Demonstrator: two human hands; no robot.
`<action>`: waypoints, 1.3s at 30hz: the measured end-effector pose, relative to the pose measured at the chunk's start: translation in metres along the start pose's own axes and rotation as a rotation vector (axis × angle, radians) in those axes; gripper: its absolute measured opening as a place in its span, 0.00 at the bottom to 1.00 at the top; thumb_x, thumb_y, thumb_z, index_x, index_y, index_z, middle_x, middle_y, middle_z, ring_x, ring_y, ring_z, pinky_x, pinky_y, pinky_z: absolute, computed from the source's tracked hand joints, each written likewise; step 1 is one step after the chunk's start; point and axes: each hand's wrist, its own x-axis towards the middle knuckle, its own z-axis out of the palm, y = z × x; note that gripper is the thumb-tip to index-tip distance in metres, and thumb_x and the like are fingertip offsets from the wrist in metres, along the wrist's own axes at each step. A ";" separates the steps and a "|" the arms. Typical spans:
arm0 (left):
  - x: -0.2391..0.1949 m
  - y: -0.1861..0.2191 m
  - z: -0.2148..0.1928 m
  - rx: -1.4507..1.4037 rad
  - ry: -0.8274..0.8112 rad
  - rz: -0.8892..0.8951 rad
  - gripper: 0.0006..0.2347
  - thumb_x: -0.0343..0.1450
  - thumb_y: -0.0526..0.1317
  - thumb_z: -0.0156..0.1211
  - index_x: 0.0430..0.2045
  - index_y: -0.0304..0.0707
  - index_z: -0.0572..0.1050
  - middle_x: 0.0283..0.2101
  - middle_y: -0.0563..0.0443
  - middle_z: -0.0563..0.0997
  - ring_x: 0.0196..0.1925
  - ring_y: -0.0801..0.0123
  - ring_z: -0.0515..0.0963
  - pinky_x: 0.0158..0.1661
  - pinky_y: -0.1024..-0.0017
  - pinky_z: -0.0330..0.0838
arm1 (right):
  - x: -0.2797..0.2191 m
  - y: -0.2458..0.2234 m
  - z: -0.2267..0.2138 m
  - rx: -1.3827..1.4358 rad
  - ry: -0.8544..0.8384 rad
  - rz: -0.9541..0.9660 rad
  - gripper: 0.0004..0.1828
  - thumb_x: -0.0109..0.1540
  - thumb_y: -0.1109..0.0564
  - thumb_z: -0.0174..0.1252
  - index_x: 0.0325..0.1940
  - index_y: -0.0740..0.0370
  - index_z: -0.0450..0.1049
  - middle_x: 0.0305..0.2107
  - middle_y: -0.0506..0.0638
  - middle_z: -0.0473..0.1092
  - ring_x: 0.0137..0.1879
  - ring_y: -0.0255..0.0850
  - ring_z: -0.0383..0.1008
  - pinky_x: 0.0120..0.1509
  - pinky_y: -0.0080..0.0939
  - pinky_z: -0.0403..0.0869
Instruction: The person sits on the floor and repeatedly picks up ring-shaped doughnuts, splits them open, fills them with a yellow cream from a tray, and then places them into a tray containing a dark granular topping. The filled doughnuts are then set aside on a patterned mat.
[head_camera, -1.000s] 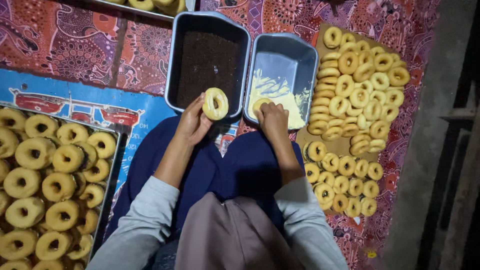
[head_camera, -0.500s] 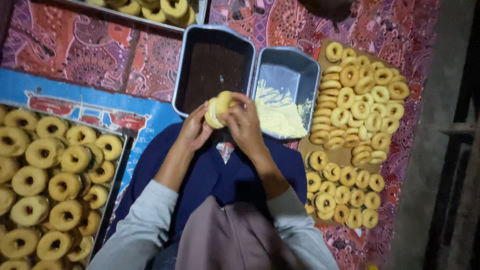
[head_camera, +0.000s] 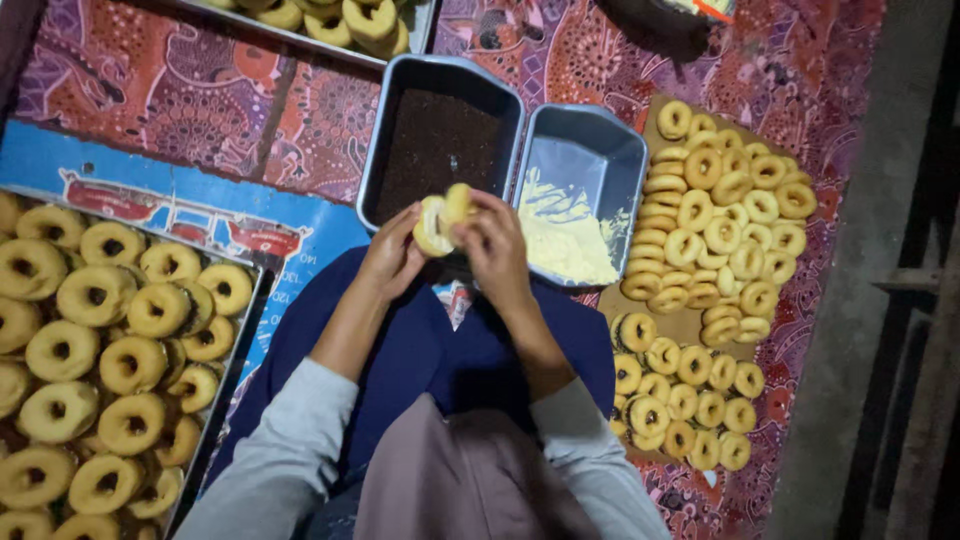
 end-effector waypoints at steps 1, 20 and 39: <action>-0.002 0.001 -0.002 0.016 -0.010 0.036 0.13 0.79 0.38 0.46 0.55 0.30 0.71 0.54 0.43 0.79 0.56 0.63 0.80 0.58 0.64 0.75 | -0.003 0.003 0.005 -0.006 -0.036 -0.065 0.06 0.60 0.61 0.64 0.36 0.67 0.74 0.55 0.58 0.73 0.59 0.54 0.74 0.64 0.50 0.72; -0.005 0.072 -0.025 0.818 0.271 0.434 0.06 0.75 0.39 0.62 0.34 0.37 0.75 0.31 0.62 0.74 0.34 0.83 0.71 0.35 0.81 0.64 | 0.046 0.109 0.119 -0.140 -0.062 -0.090 0.07 0.60 0.57 0.69 0.38 0.62 0.82 0.50 0.54 0.78 0.52 0.52 0.79 0.56 0.47 0.77; 0.174 0.031 -0.021 1.925 0.235 0.849 0.07 0.69 0.36 0.63 0.34 0.31 0.74 0.37 0.38 0.78 0.43 0.44 0.76 0.41 0.55 0.73 | 0.027 0.188 0.091 1.601 0.180 1.061 0.19 0.71 0.52 0.50 0.62 0.64 0.70 0.53 0.55 0.75 0.60 0.45 0.75 0.64 0.46 0.76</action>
